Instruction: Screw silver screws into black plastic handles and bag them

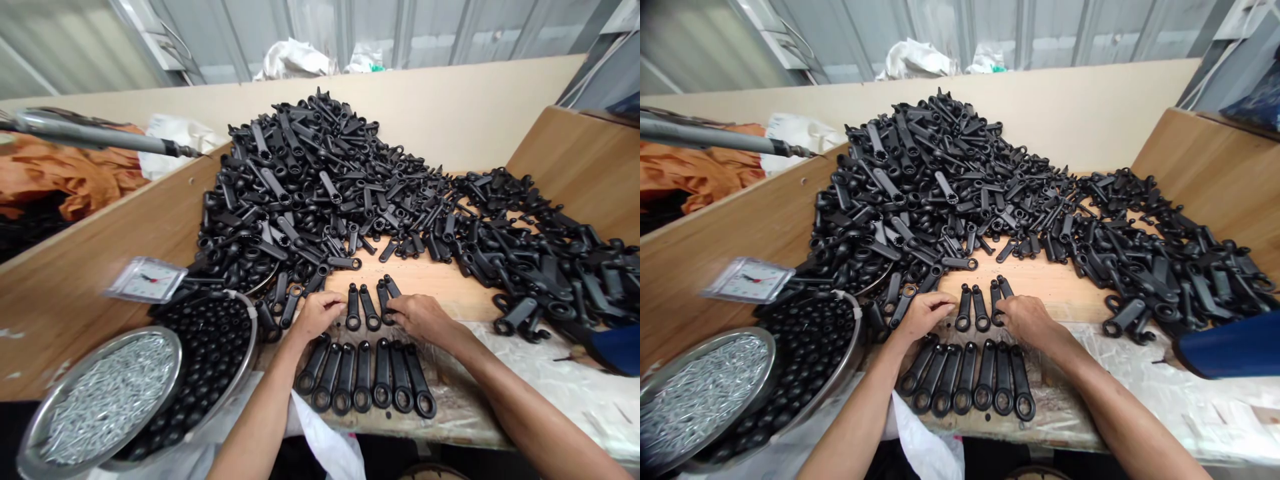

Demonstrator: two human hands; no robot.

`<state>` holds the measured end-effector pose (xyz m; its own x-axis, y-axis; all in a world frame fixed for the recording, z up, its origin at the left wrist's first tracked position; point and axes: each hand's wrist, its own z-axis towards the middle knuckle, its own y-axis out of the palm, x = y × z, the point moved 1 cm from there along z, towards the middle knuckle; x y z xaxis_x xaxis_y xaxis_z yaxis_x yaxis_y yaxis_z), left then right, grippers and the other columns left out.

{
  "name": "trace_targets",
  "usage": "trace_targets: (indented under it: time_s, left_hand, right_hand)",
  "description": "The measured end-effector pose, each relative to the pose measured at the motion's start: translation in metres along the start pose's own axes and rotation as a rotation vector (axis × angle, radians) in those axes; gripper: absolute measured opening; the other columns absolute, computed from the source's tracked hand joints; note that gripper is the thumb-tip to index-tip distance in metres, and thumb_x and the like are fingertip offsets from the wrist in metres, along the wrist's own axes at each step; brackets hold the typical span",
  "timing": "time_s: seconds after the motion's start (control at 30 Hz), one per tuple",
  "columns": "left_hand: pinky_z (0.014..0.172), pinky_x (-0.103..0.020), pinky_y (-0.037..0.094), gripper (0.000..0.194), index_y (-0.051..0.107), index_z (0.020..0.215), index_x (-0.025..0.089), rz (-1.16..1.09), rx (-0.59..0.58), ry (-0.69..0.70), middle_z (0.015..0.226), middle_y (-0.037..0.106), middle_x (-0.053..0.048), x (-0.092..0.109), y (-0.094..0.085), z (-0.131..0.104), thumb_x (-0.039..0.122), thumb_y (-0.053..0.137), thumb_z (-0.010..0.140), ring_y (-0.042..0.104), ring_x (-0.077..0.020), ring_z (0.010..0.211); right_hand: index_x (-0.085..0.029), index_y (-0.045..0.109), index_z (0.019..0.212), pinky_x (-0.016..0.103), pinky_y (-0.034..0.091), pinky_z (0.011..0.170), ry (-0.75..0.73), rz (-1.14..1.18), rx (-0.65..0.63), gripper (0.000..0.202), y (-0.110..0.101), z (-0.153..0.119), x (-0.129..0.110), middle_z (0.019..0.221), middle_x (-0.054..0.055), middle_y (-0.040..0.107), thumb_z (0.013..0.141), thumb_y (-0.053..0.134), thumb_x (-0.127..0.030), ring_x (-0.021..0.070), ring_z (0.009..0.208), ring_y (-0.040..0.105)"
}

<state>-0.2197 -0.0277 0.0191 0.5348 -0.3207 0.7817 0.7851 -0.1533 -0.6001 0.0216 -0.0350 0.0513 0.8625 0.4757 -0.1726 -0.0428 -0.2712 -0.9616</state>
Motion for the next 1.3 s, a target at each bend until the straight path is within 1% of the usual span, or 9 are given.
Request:
trace_targets:
  time_s: [0.13, 0.27, 0.47, 0.6, 0.7, 0.8, 0.93, 1.07, 1.3]
  left_hand:
    - [0.068, -0.022, 0.045, 0.012, 0.068, 0.077, 0.016, -0.017, -0.026, 0.016, 0.076, 0.067, -0.001, 0.008, 0.002, 0.002, 0.016, 0.056, 0.073, 0.059, -0.0111, 0.071]
    - [0.07, -0.022, 0.046, 0.011, 0.068, 0.075, 0.016, -0.028, -0.033, 0.027, 0.077, 0.067, -0.001, 0.008, 0.004, 0.003, 0.016, 0.058, 0.072, 0.06, -0.0114, 0.072]
    - [0.074, -0.024, 0.047, 0.014, 0.069, 0.082, 0.017, -0.038, -0.045, 0.025, 0.085, 0.068, -0.003, -0.002, 0.007, 0.003, 0.018, 0.059, 0.071, 0.062, -0.0135, 0.081]
    - [0.078, -0.025, 0.048, 0.015, 0.069, 0.082, 0.017, -0.036, -0.044, 0.007, 0.087, 0.069, -0.004, -0.001, 0.004, 0.004, 0.019, 0.059, 0.072, 0.062, -0.0145, 0.084]
    - [0.075, -0.025, 0.049, 0.016, 0.069, 0.083, 0.017, -0.039, -0.047, -0.016, 0.085, 0.069, -0.004, 0.0, 0.003, 0.003, 0.02, 0.059, 0.071, 0.063, -0.0145, 0.081]
    - [0.068, -0.023, 0.049, 0.016, 0.069, 0.082, 0.016, -0.051, -0.054, -0.041, 0.084, 0.069, -0.004, -0.001, 0.004, 0.003, 0.02, 0.059, 0.07, 0.062, -0.0135, 0.075]
    - [0.066, -0.023, 0.049, 0.017, 0.069, 0.081, 0.015, -0.062, -0.046, -0.078, 0.084, 0.068, -0.005, -0.004, 0.005, 0.003, 0.02, 0.059, 0.069, 0.062, -0.0126, 0.072]
    - [0.066, -0.023, 0.05, 0.018, 0.069, 0.082, 0.014, -0.071, -0.04, -0.126, 0.085, 0.067, -0.005, -0.009, 0.006, 0.003, 0.021, 0.059, 0.068, 0.061, -0.0126, 0.071]
    - [0.075, -0.028, 0.051, 0.023, 0.067, 0.085, 0.016, -0.084, -0.035, -0.16, 0.09, 0.067, -0.006, -0.023, 0.005, 0.003, 0.028, 0.06, 0.068, 0.063, -0.0159, 0.079]
  right_hand:
    - [-0.021, 0.064, 0.084, 0.026, 0.034, 0.059, 0.02, 0.009, -0.026, 0.018, 0.002, 0.002, -0.007, 0.082, 0.006, 0.067, 0.084, 0.046, -0.025, 0.0208, 0.075, 0.062]
    - [-0.022, 0.065, 0.081, 0.025, 0.035, 0.06, -0.011, 0.036, -0.038, 0.018, 0.0, 0.003, -0.014, 0.084, 0.005, 0.068, 0.083, 0.047, -0.022, 0.0195, 0.077, 0.062]
    - [-0.023, 0.065, 0.092, 0.024, 0.038, 0.067, -0.107, 0.11, -0.013, 0.023, 0.005, 0.005, -0.022, 0.091, 0.003, 0.067, 0.081, 0.047, -0.016, 0.0173, 0.085, 0.061]
    - [-0.025, 0.067, 0.094, 0.022, 0.04, 0.07, -0.141, 0.158, 0.011, 0.026, 0.008, 0.006, -0.019, 0.092, 0.001, 0.067, 0.079, 0.049, -0.014, 0.0159, 0.087, 0.061]
    - [-0.026, 0.066, 0.097, 0.021, 0.04, 0.075, -0.083, 0.192, 0.069, 0.026, 0.005, 0.006, -0.005, 0.097, -0.001, 0.067, 0.083, 0.047, -0.019, 0.0144, 0.091, 0.06]
    - [-0.023, 0.062, 0.108, 0.026, 0.041, 0.079, 0.083, 0.193, 0.158, 0.03, 0.0, 0.008, 0.014, 0.108, 0.004, 0.065, 0.088, 0.04, -0.025, 0.0183, 0.097, 0.058]
    - [-0.022, 0.06, 0.113, 0.031, 0.043, 0.073, 0.199, 0.193, 0.141, 0.033, 0.0, 0.01, 0.026, 0.105, 0.008, 0.067, 0.085, 0.044, -0.031, 0.0244, 0.092, 0.061]
    - [-0.022, 0.061, 0.111, 0.028, 0.042, 0.071, 0.179, 0.229, 0.089, 0.034, 0.007, 0.013, 0.02, 0.098, 0.008, 0.069, 0.081, 0.05, -0.029, 0.0234, 0.089, 0.063]
    - [-0.026, 0.063, 0.106, 0.021, 0.041, 0.066, 0.135, 0.263, 0.091, 0.029, 0.014, 0.016, -0.005, 0.092, 0.002, 0.07, 0.079, 0.054, -0.03, 0.0174, 0.086, 0.064]
